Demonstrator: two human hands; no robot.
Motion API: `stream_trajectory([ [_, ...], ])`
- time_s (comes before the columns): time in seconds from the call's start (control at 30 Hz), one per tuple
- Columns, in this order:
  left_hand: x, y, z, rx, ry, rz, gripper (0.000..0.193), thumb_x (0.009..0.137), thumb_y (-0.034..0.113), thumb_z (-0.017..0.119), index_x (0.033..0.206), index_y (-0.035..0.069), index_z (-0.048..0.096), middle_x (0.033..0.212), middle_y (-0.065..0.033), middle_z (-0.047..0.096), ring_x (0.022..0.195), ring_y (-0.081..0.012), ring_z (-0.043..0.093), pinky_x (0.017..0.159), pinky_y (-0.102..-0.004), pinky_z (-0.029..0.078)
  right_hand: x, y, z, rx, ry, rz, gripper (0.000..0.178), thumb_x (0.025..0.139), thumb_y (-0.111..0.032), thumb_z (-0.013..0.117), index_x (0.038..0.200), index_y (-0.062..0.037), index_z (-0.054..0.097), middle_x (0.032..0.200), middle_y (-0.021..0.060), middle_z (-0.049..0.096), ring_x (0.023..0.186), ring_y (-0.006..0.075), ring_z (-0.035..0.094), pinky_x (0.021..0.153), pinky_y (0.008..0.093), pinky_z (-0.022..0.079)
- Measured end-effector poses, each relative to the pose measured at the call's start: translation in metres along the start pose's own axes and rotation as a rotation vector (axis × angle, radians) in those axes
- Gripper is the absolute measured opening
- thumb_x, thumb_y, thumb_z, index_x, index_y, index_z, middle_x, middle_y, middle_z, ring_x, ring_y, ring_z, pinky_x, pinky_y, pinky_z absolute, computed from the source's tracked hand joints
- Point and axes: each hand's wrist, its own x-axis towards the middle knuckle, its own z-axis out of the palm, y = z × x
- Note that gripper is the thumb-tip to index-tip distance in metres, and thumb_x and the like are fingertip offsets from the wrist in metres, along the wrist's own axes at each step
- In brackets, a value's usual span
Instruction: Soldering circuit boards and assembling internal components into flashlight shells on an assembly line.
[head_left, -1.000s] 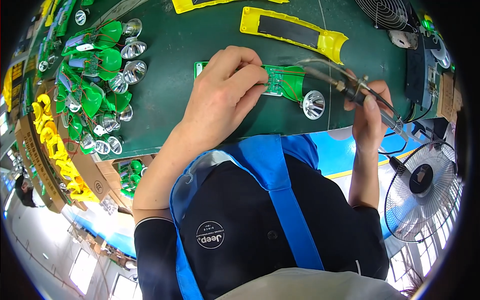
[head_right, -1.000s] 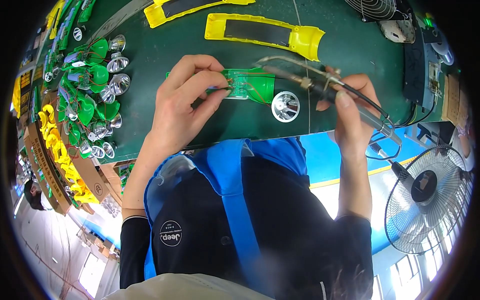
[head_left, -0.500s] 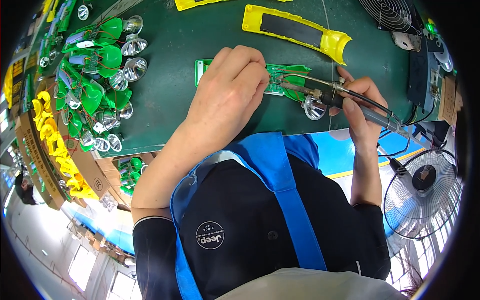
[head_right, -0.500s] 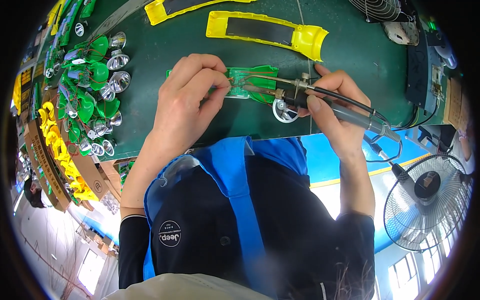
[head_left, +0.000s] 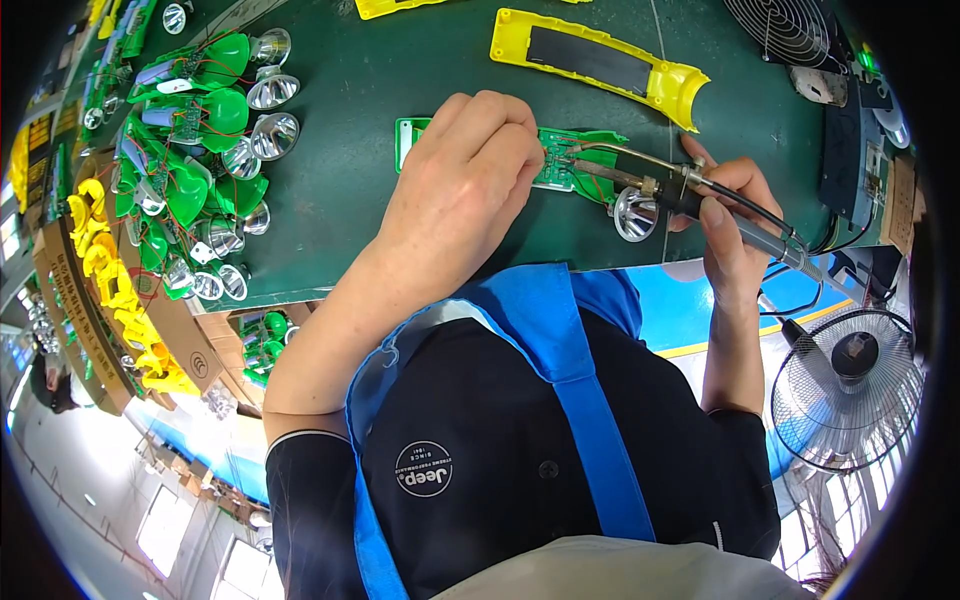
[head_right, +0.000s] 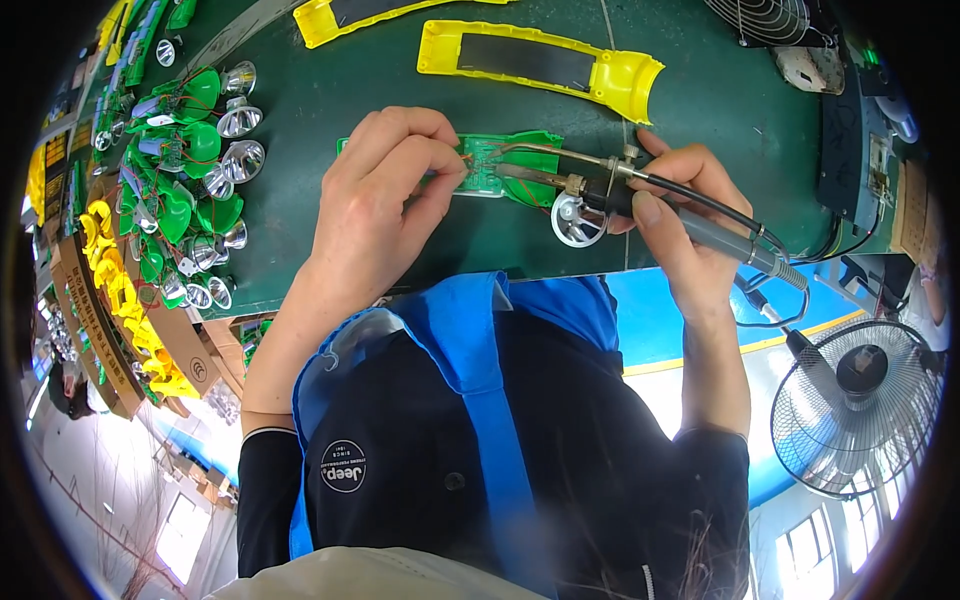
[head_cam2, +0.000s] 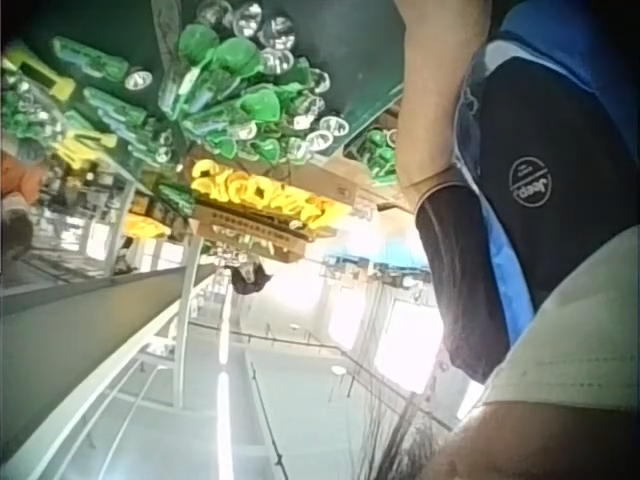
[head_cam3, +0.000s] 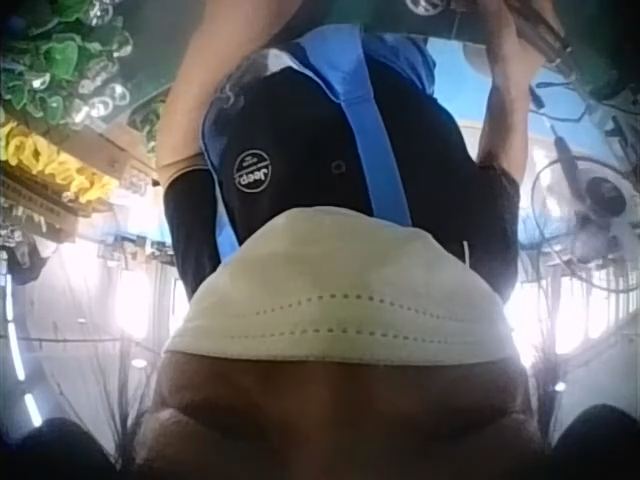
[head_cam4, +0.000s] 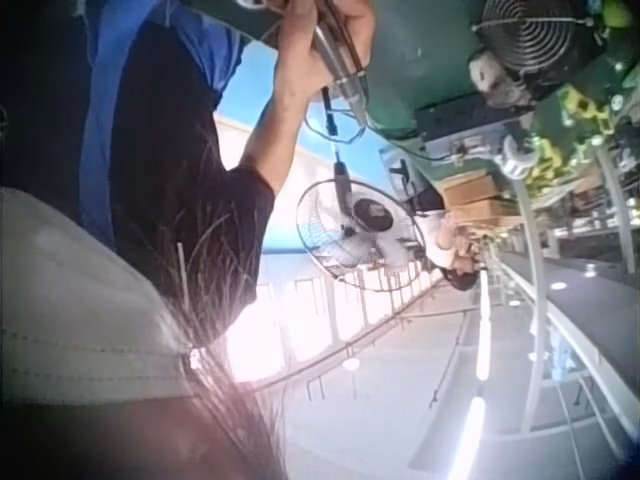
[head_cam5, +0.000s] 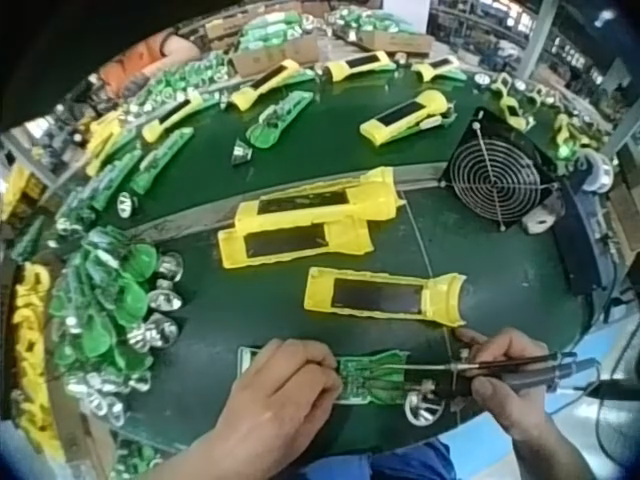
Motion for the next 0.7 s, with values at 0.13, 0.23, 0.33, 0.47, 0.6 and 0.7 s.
stream_trajectory([
  [0.13, 0.001, 0.000, -0.001, -0.014, 0.000, -0.010, 0.017, 0.066, -0.008, 0.066, 0.075, 0.003, 0.056, 0.087, -0.0050, 0.057, 0.072, -0.0209, 0.053, 0.053, -0.0287, 0.045, 0.000, 0.000, 0.003, -0.023, 0.036, 0.024, 0.028, 0.079, -0.024, 0.062, 0.086, -0.0005, 0.049, 0.062, 0.0083, 0.058, 0.054, 0.0144, 0.060, 0.109, 0.0524, 0.021],
  [0.23, 0.001, 0.001, -0.002, -0.006, -0.008, -0.013, 0.017, 0.065, -0.008, 0.065, 0.075, 0.002, 0.056, 0.087, -0.0051, 0.056, 0.072, -0.0209, 0.053, 0.053, -0.0285, 0.045, 0.000, 0.000, 0.003, -0.028, 0.026, 0.019, 0.027, 0.079, -0.024, 0.061, 0.086, -0.0002, 0.049, 0.063, 0.0090, 0.058, 0.055, 0.0149, 0.060, 0.108, 0.0525, 0.022],
  [0.33, 0.000, 0.002, -0.002, -0.007, -0.004, -0.009, 0.017, 0.065, -0.008, 0.066, 0.075, 0.002, 0.056, 0.087, -0.0049, 0.057, 0.073, -0.0209, 0.053, 0.052, -0.0286, 0.045, -0.001, 0.000, 0.003, 0.037, 0.083, 0.057, 0.024, 0.081, -0.021, 0.059, 0.086, 0.0001, 0.049, 0.063, 0.0099, 0.057, 0.055, 0.0151, 0.059, 0.108, 0.0523, 0.023],
  [0.47, 0.000, 0.001, 0.000, -0.026, -0.036, -0.008, 0.018, 0.066, -0.006, 0.065, 0.076, 0.001, 0.053, 0.089, -0.0084, 0.053, 0.076, -0.0268, 0.051, 0.066, -0.0346, 0.045, 0.000, 0.003, -0.001, 0.034, 0.122, -0.036, 0.022, 0.084, -0.020, 0.054, 0.088, 0.0009, 0.048, 0.063, 0.0113, 0.055, 0.056, 0.0155, 0.056, 0.107, 0.0532, 0.025],
  [0.6, 0.000, 0.002, -0.001, -0.017, -0.029, -0.007, 0.018, 0.065, -0.006, 0.065, 0.076, 0.001, 0.053, 0.089, -0.0081, 0.053, 0.076, -0.0267, 0.051, 0.066, -0.0342, 0.045, 0.001, 0.003, -0.006, 0.055, 0.151, -0.128, 0.023, 0.086, -0.022, 0.051, 0.089, 0.0010, 0.048, 0.062, 0.0110, 0.052, 0.059, 0.0153, 0.053, 0.106, 0.0550, 0.023],
  [0.7, 0.000, 0.003, -0.001, -0.011, -0.019, -0.015, 0.018, 0.065, -0.006, 0.065, 0.076, 0.002, 0.054, 0.088, -0.0076, 0.054, 0.076, -0.0264, 0.051, 0.065, -0.0341, 0.045, -0.001, 0.006, -0.012, 0.091, 0.187, -0.136, 0.022, 0.087, -0.021, 0.050, 0.089, 0.0008, 0.047, 0.062, 0.0103, 0.051, 0.058, 0.0149, 0.051, 0.106, 0.0556, 0.022],
])
